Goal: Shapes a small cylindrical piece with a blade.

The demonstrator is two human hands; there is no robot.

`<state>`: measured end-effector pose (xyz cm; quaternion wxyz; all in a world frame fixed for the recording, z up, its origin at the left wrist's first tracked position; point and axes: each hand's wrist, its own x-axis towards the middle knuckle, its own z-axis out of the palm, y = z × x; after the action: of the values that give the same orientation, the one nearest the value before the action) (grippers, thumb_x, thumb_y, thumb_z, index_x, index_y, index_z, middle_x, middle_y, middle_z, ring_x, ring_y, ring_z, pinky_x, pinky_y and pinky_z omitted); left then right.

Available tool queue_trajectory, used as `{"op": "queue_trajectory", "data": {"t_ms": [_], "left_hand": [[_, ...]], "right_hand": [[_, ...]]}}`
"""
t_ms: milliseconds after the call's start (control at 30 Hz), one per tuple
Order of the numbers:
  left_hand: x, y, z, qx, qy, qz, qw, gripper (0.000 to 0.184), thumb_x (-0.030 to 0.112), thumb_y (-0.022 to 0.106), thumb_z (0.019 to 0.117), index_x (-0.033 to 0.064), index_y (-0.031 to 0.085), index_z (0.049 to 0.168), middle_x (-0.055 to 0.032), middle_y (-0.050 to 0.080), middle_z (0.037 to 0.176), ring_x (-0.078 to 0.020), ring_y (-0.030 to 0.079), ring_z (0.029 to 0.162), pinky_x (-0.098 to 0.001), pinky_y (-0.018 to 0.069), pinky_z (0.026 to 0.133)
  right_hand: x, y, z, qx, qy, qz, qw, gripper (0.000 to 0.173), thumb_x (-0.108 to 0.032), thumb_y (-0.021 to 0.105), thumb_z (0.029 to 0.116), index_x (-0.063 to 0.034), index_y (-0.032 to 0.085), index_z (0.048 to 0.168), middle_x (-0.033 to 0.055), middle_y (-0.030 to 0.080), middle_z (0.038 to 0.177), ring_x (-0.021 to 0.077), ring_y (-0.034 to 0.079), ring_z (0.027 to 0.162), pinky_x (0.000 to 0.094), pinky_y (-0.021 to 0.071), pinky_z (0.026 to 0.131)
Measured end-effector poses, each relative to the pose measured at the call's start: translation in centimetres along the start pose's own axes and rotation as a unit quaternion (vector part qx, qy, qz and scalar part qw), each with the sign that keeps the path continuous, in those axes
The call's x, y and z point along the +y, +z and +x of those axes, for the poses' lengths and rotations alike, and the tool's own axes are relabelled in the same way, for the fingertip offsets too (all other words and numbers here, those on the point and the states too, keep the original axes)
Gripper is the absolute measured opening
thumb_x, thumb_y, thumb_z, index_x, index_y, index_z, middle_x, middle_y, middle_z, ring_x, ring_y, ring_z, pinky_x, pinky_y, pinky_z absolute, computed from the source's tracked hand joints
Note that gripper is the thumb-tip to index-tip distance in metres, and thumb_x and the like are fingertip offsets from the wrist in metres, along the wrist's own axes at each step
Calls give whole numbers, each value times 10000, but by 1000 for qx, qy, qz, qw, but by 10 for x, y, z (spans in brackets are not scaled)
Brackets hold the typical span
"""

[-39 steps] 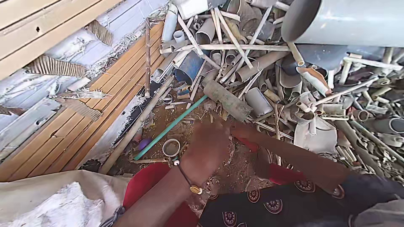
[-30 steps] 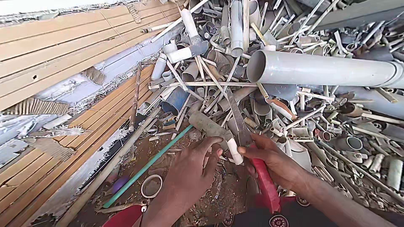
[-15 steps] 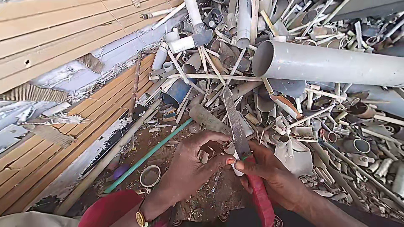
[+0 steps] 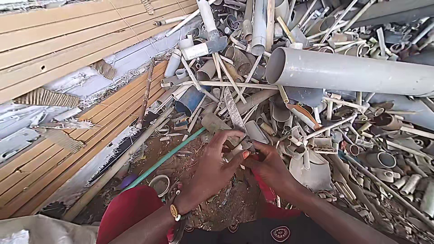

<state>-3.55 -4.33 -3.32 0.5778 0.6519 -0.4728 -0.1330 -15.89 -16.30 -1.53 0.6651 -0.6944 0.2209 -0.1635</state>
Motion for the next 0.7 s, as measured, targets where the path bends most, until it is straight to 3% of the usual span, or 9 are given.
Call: {"op": "queue_trajectory", "data": {"t_ms": [67, 167, 267, 400, 467, 533, 600, 633, 700], "left_hand": [[4, 3, 1, -2, -52, -24, 998, 431, 316, 699, 942, 65, 572, 1268, -35, 608, 1203, -80, 660, 997, -225, 593, 770], [11, -3, 4, -29, -89, -48, 994, 349, 314, 622, 997, 52, 596, 1227, -12, 644, 1142, -41, 675, 902, -210, 591, 757], [9, -17, 9, -37, -86, -95, 991, 280, 228, 450, 1085, 28, 583, 1230, -5, 718, 1063, -74, 713, 900, -244, 608, 796], [18, -39, 8, -36, -198, -182, 963, 351, 226, 289, 1115, 58, 542, 1291, -10, 680, 1031, -112, 703, 886, -274, 607, 794], [19, -41, 2, -2, -236, -204, 950, 362, 227, 274, 1120, 74, 532, 1323, -1, 628, 983, -102, 678, 821, -265, 600, 757], [18, -42, -5, 31, -257, -227, 939, 326, 218, 260, 1125, 104, 511, 1298, 29, 585, 885, -67, 631, 726, -226, 575, 690], [18, -45, -8, 51, -274, -250, 927, 278, 214, 258, 1128, 126, 497, 1239, 51, 546, 806, -47, 580, 660, -199, 538, 638], [19, -48, -10, 54, -283, -254, 923, 273, 214, 260, 1130, 129, 501, 1225, 60, 535, 783, -36, 565, 638, -181, 522, 614], [19, -52, -14, 52, -290, -265, 918, 329, 224, 251, 1129, 118, 550, 1213, 74, 528, 742, -22, 550, 608, -160, 500, 575]], "right_hand": [[-4, 1, -2, 25, -6, -11, 1000, 212, -58, 708, 903, -29, 676, 1110, -1, 700, 914, 25, 635, 640, 176, 555, 581], [-11, 1, -3, 52, -22, -49, 997, 290, -83, 745, 886, -23, 671, 1159, 11, 706, 956, 18, 638, 650, 177, 556, 587], [-20, 2, -3, 98, -43, -72, 992, 399, -83, 719, 885, 4, 616, 1261, 54, 680, 999, 40, 629, 656, 196, 548, 583], [-27, 11, -1, 195, -179, -84, 961, 448, -134, 583, 958, 71, 451, 1334, 8, 602, 882, 7, 582, 602, 177, 526, 549], [-21, 17, 1, 171, -246, -116, 947, 370, -152, 494, 1018, 76, 415, 1298, -23, 553, 819, -8, 545, 596, 164, 506, 555], [-11, 22, 3, 87, -271, -222, 933, 339, -154, 494, 1029, 98, 496, 1256, 29, 571, 753, 60, 541, 584, 231, 503, 560], [-14, 27, 9, -12, -198, -311, 930, 345, -144, 542, 979, 43, 588, 1265, 91, 615, 759, 173, 568, 616, 351, 489, 590], [-14, 30, 12, -22, -167, -315, 934, 364, -145, 563, 962, 32, 597, 1279, 94, 626, 774, 172, 575, 631, 353, 489, 601], [-12, 32, 18, 17, -153, -248, 957, 376, -143, 612, 937, 50, 614, 1260, 64, 662, 861, 68, 595, 686, 239, 504, 635]]}}
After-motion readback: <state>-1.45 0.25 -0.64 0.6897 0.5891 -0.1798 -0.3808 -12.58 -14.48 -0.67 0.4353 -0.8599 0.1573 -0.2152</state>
